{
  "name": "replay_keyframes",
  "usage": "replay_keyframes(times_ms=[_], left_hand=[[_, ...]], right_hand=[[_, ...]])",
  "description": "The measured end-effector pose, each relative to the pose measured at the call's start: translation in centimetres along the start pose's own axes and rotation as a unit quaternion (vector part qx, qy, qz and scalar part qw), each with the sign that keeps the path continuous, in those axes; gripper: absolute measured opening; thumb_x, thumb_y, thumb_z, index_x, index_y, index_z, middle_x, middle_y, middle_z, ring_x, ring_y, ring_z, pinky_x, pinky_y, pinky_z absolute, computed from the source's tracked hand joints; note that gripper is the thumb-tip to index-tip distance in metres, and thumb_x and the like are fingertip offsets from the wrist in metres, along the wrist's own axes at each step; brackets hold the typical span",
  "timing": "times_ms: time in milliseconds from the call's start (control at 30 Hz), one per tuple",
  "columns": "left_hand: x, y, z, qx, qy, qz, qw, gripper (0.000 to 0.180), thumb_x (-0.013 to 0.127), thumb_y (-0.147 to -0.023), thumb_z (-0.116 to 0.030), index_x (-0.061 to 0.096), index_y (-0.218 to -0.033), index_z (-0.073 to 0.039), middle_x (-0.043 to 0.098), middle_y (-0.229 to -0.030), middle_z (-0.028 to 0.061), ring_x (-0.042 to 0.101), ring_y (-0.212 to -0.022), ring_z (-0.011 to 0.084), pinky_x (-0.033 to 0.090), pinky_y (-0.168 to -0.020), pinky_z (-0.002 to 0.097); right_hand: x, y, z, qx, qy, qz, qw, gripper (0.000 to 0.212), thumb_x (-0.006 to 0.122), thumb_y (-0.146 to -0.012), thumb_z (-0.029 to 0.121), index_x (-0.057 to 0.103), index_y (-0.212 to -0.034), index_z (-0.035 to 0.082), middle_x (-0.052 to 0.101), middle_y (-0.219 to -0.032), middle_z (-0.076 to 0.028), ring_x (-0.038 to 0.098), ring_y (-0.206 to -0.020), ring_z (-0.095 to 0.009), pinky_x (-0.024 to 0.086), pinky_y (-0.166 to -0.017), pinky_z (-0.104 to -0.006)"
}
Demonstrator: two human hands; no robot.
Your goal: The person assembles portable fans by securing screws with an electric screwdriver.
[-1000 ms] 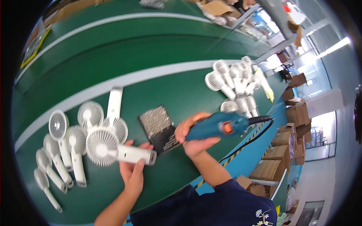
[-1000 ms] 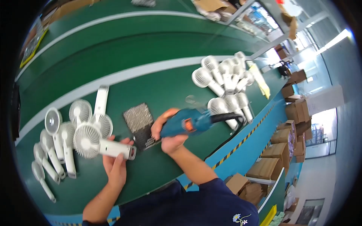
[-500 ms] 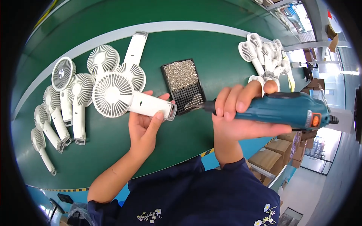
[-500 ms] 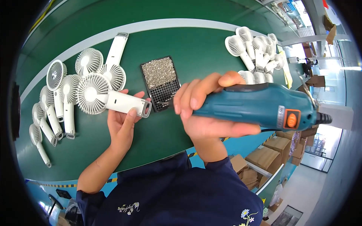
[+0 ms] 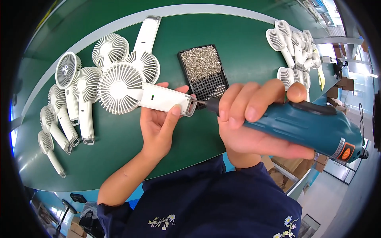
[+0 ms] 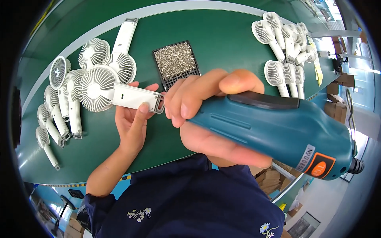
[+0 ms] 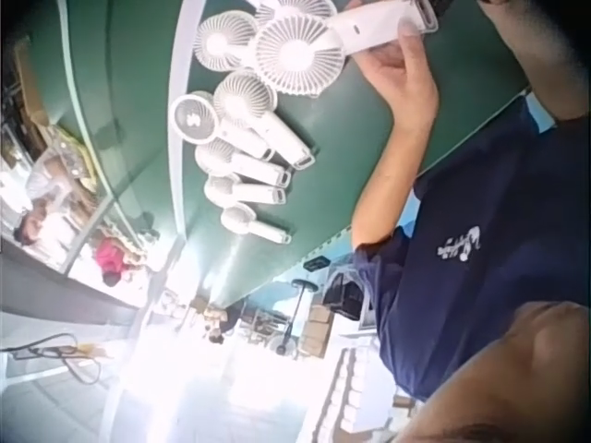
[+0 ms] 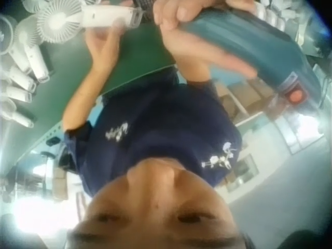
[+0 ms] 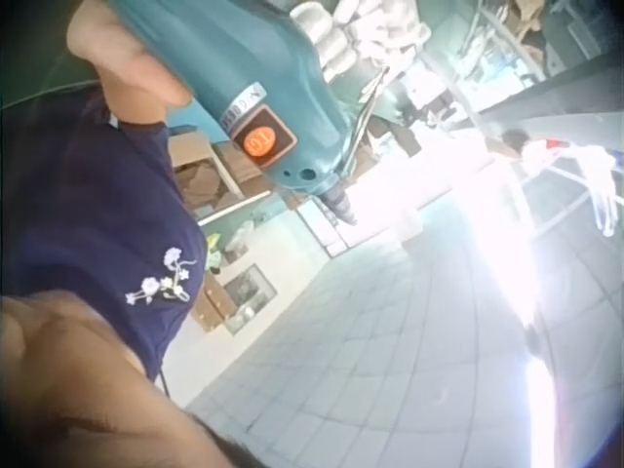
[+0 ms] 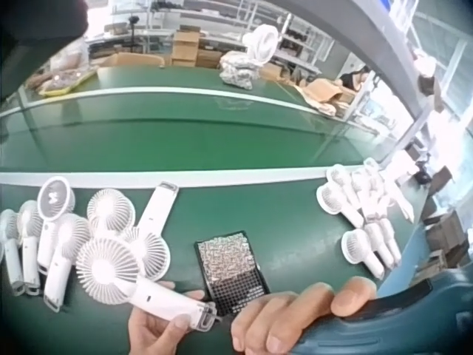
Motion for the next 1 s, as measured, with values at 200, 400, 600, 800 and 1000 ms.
replay_keyframes(times_ms=[200,400,600,800,1000], left_hand=[[-0.14,0.16,-0.09,-0.004,-0.009,0.001,1.000,0.048,0.052,-0.092,-0.003,0.027,-0.133,0.002,0.050,-0.126,0.0275,0.057,-0.111,0.0297,0.047,-0.094,0.0387],[0.00,0.08,-0.17,0.004,-0.004,0.002,1.000,0.047,0.052,-0.092,-0.004,0.027,-0.132,0.003,0.050,-0.126,0.0284,0.058,-0.110,0.0299,0.047,-0.094,0.0386],[0.05,0.03,-0.17,0.007,-0.006,-0.001,1.000,0.046,0.053,-0.092,-0.004,0.028,-0.131,0.003,0.050,-0.125,0.0283,0.058,-0.110,0.0301,0.047,-0.094,0.0383],[0.01,-0.01,-0.18,0.010,-0.015,-0.002,1.000,0.046,0.053,-0.092,-0.004,0.029,-0.131,0.002,0.051,-0.124,0.0280,0.058,-0.110,0.0300,0.046,-0.094,0.0376],[0.10,0.07,-0.07,0.013,-0.015,0.003,1.000,0.045,0.052,-0.092,-0.002,0.029,-0.131,0.002,0.051,-0.124,0.0276,0.059,-0.109,0.0292,0.046,-0.094,0.0372]], right_hand=[[-0.03,0.30,-0.04,-0.006,0.011,0.003,1.000,0.086,0.042,-0.075,0.080,0.039,-0.128,0.012,0.052,-0.082,-0.008,0.050,-0.052,-0.018,0.043,-0.050,-0.0338],[-0.20,0.54,-0.33,-0.005,0.016,-0.004,1.000,0.088,0.041,-0.075,0.081,0.038,-0.129,0.012,0.051,-0.081,-0.008,0.049,-0.052,-0.018,0.043,-0.049,-0.0337],[-0.36,0.48,-0.38,-0.001,0.009,-0.008,1.000,0.089,0.041,-0.074,0.082,0.038,-0.129,0.012,0.052,-0.080,-0.008,0.049,-0.052,-0.018,0.043,-0.048,-0.0335],[-0.29,0.33,-0.18,0.022,-0.009,-0.018,1.000,0.087,0.042,-0.075,0.081,0.039,-0.129,0.012,0.052,-0.081,-0.008,0.050,-0.052,-0.018,0.042,-0.048,-0.0331],[-0.63,0.02,-0.39,0.038,-0.025,-0.053,0.998,0.086,0.043,-0.075,0.080,0.040,-0.127,0.012,0.053,-0.080,-0.007,0.049,-0.051,-0.016,0.042,-0.046,-0.0316]])
Point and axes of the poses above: each hand's wrist, its own y-axis away from the middle knuckle, its own x-axis out of the palm, z = x × y, the point moved 1 cm from there along -y, towards the middle knuckle
